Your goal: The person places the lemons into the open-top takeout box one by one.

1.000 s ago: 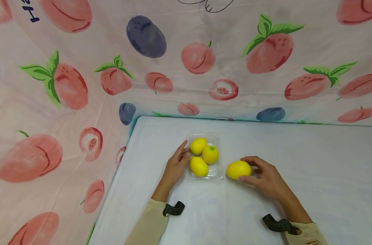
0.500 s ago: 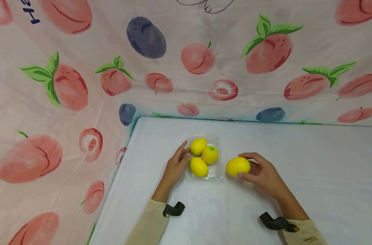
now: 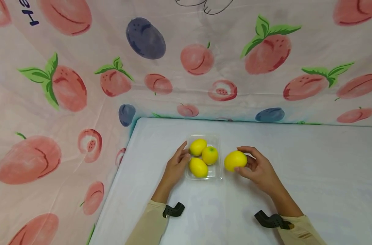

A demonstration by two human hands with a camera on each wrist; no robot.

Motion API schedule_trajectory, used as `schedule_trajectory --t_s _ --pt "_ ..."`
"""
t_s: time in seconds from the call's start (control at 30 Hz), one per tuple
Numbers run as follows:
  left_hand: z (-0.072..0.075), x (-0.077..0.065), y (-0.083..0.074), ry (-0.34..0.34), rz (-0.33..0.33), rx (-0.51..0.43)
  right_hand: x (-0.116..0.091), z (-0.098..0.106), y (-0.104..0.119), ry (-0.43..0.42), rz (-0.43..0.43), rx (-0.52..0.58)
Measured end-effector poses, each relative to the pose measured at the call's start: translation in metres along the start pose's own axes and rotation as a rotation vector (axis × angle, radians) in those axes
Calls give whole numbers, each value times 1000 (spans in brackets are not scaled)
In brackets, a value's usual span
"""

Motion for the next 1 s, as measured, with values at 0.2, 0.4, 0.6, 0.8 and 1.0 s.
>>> schedule_trajectory --t_s 0.2,0.4,0.6,0.8,1.0 --pt "-1 1 1 11 -13 -4 4 -5 4 -13 9 1" --pt "0 1 2 7 -12 0 9 -14 9 -5 54 -2" --pt "1 1 2 8 -13 6 12 -24 14 1 71 -7" --pt "1 0 1 10 -10 6 13 -35 18 -2 93 -91" --pt "0 1 1 5 -4 2 13 -43 21 -18 144 -208"
Point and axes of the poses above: each hand's wrist, its own x-axis towards the middle knuckle, its own z-axis out of the back of the hand, y = z × x, the point moved 1 cm from there along x, towards the middle knuckle, and after that the axes turned 6 degrees about -x, right-handed, at the moved point
